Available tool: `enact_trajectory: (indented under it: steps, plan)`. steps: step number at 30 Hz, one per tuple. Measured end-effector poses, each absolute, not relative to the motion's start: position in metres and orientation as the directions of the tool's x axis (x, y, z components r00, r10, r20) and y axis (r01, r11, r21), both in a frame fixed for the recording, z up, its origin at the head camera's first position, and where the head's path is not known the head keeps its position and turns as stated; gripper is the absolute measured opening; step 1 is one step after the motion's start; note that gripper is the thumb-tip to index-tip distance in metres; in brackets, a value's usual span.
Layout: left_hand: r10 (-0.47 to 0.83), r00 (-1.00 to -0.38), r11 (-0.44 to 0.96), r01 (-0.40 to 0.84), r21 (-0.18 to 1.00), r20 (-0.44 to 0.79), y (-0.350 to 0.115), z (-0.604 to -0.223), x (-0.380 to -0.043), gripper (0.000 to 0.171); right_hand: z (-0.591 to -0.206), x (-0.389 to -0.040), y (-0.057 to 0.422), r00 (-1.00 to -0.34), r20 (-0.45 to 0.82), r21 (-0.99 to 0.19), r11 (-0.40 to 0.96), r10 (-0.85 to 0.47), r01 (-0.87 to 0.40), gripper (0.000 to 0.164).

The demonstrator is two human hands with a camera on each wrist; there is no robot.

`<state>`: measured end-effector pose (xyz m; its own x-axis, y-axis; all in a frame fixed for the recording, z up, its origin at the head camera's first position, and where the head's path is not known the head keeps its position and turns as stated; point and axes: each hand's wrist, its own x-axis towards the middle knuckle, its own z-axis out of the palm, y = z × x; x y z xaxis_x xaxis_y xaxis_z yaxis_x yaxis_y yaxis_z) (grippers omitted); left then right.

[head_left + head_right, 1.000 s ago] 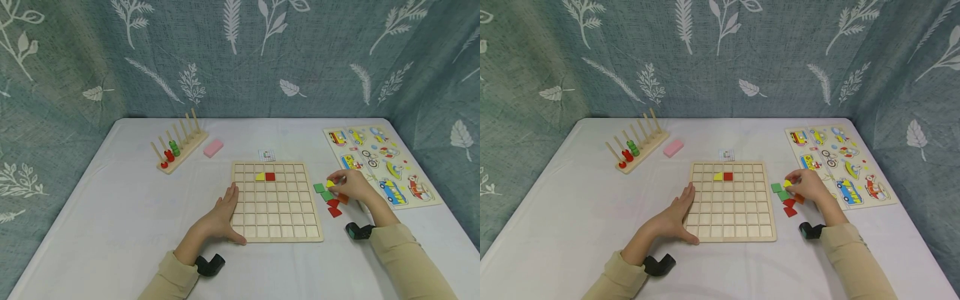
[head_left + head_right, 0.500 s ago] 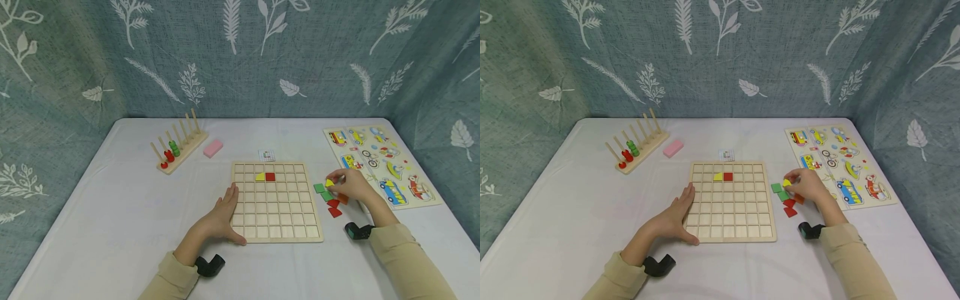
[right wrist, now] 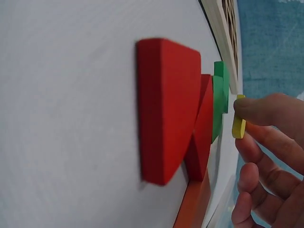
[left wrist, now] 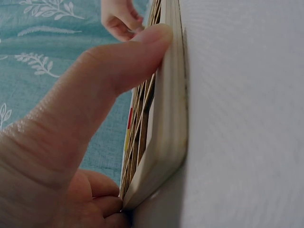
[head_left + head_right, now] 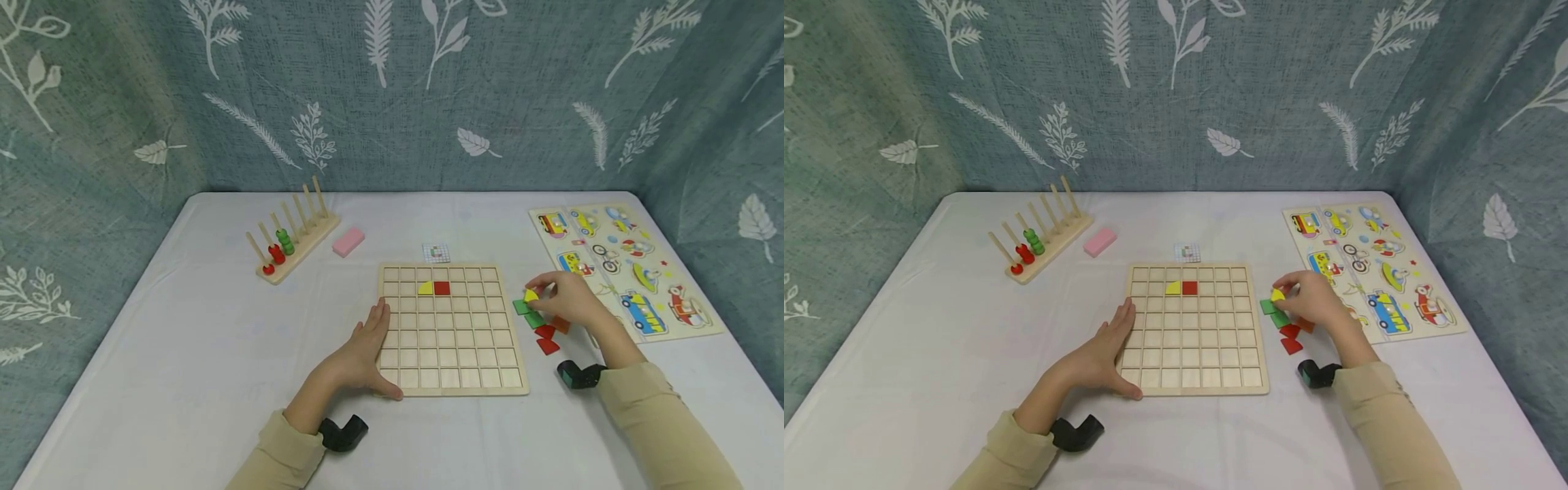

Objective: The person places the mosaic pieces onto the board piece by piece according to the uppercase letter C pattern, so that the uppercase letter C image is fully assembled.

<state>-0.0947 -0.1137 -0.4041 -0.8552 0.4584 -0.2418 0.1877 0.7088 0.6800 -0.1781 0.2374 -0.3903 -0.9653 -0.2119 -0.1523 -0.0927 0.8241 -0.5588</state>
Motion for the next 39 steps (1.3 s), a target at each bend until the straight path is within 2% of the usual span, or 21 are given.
enact_trajectory:
  steps: [33,39]
  plan:
    - [0.453,-0.858,0.709,0.18,0.681,-0.244,-0.113,-0.402,-0.095,0.135,-0.386,-0.184,0.209,-0.937,-0.07,-0.579,0.778,-0.344,-0.243,0.03]
    - [0.456,-0.857,0.706,0.186,0.683,-0.238,-0.113,-0.403,-0.095,0.134,-0.387,-0.187,0.202,-0.94,-0.079,-0.584,0.78,-0.332,-0.227,0.029]
